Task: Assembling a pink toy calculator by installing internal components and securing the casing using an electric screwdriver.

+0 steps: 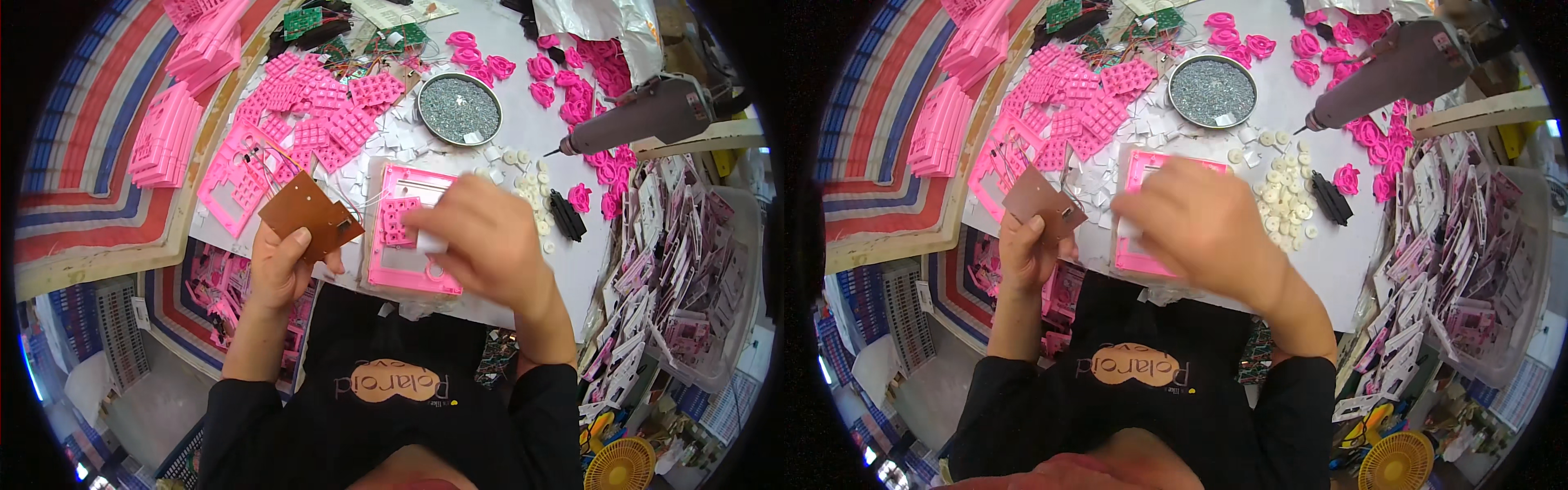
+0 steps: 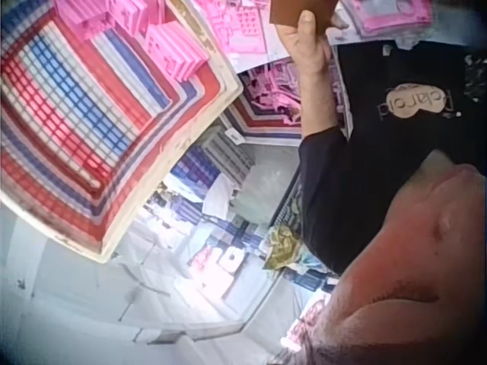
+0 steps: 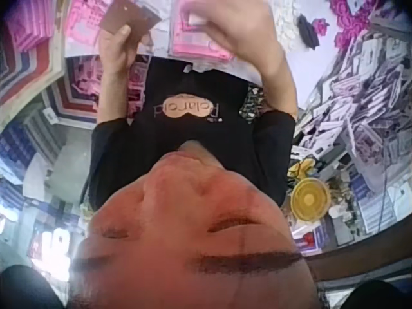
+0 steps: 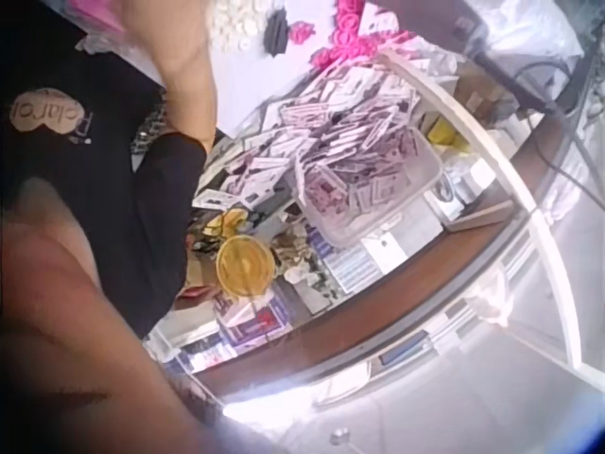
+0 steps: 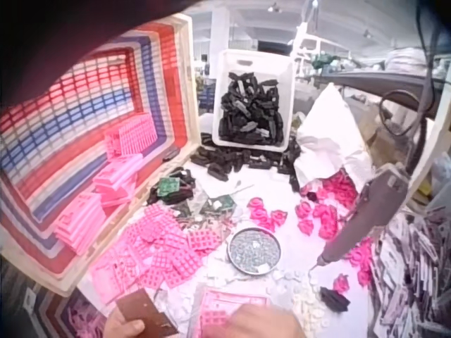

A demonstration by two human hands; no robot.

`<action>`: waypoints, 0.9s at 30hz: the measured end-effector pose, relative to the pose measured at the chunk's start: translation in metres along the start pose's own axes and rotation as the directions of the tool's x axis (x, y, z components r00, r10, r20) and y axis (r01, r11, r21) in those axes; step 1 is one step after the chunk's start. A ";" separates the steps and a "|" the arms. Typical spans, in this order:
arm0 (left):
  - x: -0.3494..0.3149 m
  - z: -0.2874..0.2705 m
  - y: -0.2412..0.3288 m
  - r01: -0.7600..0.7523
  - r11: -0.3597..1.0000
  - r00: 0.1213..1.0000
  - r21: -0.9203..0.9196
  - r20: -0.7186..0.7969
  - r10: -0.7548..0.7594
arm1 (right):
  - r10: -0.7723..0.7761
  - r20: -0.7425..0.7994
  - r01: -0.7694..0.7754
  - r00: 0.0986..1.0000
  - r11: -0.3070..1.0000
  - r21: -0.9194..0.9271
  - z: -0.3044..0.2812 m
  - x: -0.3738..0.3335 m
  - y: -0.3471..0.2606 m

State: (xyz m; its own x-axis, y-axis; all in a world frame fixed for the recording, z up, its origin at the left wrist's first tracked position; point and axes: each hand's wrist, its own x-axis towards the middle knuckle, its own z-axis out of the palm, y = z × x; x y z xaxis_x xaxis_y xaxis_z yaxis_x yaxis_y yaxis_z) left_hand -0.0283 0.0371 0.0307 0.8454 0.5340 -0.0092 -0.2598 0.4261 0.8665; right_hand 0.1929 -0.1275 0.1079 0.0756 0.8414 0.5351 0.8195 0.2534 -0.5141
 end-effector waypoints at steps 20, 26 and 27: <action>-0.010 0.022 -0.003 -0.037 0.989 0.991 0.144 0.136 0.017 | 0.247 0.091 -0.238 0.965 0.667 0.706 0.067 -0.029 -0.003; -0.014 0.041 0.000 -0.007 0.980 0.992 0.199 0.123 -0.018 | 0.553 -0.064 -0.239 0.831 0.459 0.856 0.080 -0.061 -0.024; -0.016 0.040 0.002 0.022 0.983 0.994 0.182 0.100 -0.041 | 0.577 -0.069 -0.210 0.814 0.404 0.890 0.074 -0.071 -0.027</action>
State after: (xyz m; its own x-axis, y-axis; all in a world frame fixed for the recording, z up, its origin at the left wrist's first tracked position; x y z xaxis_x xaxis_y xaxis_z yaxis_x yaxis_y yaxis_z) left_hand -0.0238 0.0002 0.0527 0.8976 0.4407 0.0050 -0.1516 0.2981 0.9424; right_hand 0.1233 -0.1584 0.0342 0.5735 0.7979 0.1856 -0.1907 0.3504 -0.9170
